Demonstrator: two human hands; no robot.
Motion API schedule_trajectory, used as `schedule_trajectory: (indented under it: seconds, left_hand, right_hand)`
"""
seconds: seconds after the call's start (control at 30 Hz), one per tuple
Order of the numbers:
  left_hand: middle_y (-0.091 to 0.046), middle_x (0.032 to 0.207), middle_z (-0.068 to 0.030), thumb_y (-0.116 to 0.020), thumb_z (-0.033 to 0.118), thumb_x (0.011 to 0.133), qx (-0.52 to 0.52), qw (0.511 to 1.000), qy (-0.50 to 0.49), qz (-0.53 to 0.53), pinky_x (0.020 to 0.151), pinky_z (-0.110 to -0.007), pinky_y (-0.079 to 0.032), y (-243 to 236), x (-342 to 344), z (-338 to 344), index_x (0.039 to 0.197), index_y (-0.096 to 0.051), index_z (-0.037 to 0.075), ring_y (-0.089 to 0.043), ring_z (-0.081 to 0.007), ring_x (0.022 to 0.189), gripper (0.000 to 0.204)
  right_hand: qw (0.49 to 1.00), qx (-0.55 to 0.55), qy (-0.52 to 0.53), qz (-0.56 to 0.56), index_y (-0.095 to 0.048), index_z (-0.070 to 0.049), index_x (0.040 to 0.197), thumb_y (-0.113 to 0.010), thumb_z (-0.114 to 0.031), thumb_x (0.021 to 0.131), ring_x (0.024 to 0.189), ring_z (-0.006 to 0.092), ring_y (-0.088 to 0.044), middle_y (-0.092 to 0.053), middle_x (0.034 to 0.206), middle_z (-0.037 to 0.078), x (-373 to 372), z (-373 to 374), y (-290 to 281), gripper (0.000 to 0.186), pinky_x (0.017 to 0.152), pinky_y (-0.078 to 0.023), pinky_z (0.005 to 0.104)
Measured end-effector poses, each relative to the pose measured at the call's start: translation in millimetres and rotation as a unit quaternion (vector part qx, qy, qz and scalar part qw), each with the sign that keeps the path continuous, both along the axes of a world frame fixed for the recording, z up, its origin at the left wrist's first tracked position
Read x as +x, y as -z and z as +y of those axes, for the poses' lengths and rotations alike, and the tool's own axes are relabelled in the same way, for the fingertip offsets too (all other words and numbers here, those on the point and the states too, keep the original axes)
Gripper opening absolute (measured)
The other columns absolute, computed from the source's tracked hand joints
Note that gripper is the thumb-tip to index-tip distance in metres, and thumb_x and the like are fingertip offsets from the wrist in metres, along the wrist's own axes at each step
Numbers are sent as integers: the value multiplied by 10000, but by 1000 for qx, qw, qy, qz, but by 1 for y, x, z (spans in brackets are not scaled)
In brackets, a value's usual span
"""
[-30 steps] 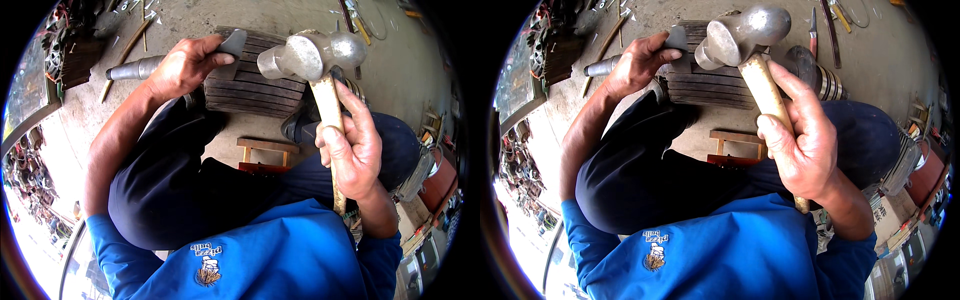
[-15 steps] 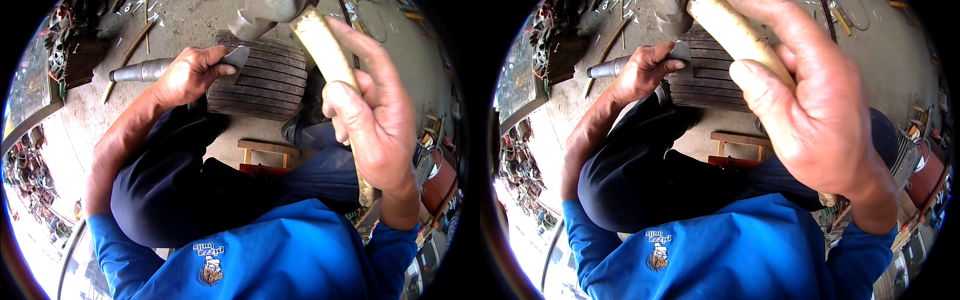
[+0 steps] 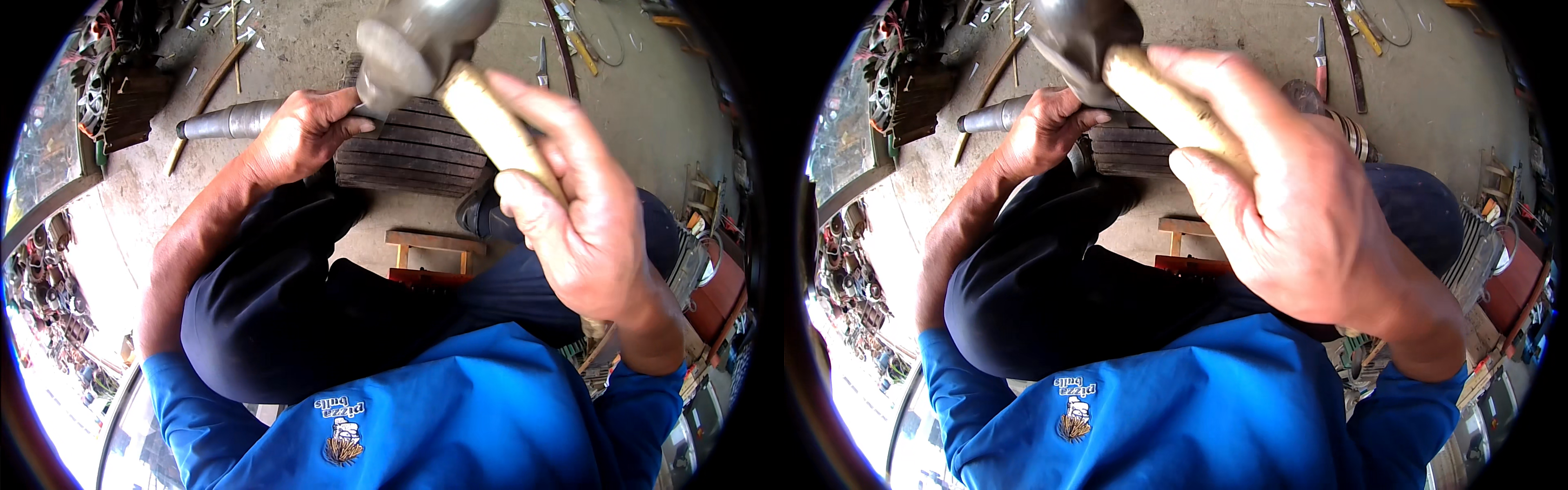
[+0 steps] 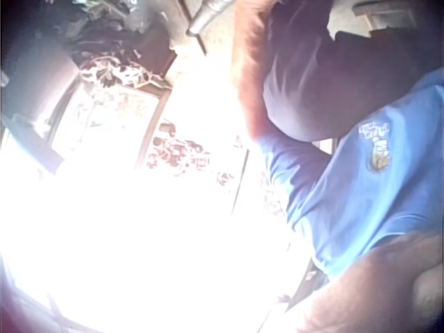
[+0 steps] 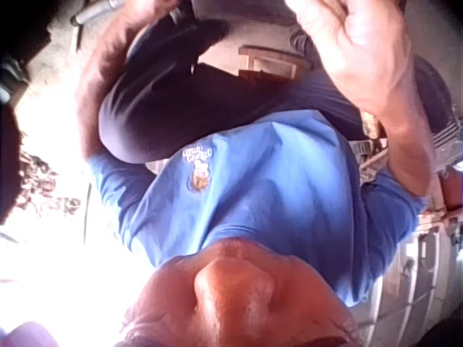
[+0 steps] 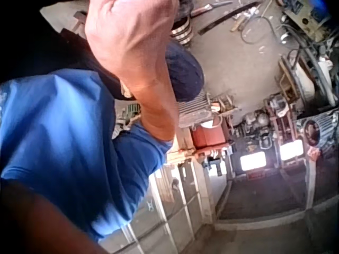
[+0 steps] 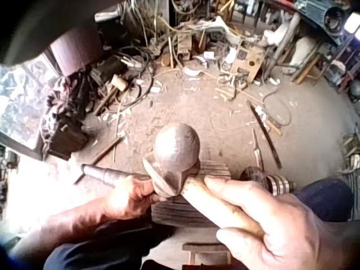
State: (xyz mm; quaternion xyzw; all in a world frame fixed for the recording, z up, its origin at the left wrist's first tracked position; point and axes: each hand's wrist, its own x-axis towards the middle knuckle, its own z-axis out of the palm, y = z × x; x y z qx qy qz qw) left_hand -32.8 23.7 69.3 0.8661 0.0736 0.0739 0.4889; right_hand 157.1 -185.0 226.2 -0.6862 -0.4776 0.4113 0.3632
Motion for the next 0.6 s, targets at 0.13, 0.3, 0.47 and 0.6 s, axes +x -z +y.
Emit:
schedule_trajectory:
  seconds: [0.13, 0.3, 0.47, 0.6]
  left_hand:
    - [-686, 818, -177, -700, 126, 971, 10, 999, 19, -36, 689, -431, -562, -1, -1, -2, 1123, -670, 27, -702, -384, 794, 184]
    - [-699, 865, -185, -694, 110, 968, 12, 998, 29, -46, 706, -445, -571, 3, -2, -1, 1192, -669, 36, -704, -398, 829, 238]
    - [-689, 867, -186, -703, 76, 942, 54, 996, 38, -54, 692, -462, -557, 6, -5, -1, 1168, -675, 29, -690, -409, 828, 233]
    - [-701, 882, -186, -709, 46, 918, 40, 998, 25, -45, 711, -458, -575, 2, -7, -4, 1146, -677, 33, -696, -408, 834, 231]
  right_hand:
    - [1000, 12, -24, -5, -400, 8, 1551, -592, -109, 1047, 747, 34, -515, -638, 969, 40, 0, -7, 3, 552, 668, -426, 196]
    - [998, 43, -36, -17, -394, 46, 1538, -584, -93, 1046, 1015, 124, -595, -642, 1243, 149, -6, -9, 1, 545, 863, -469, 255]
    - [997, 67, -42, -11, -414, 82, 1507, -611, -121, 1033, 1209, 224, -644, -637, 1362, 220, -8, -14, 11, 552, 1014, -491, 327]
    - [992, 90, -66, -66, -458, 94, 1468, -622, -99, 1018, 1242, 300, -656, -626, 1388, 235, -8, -17, 7, 516, 1037, -495, 346]
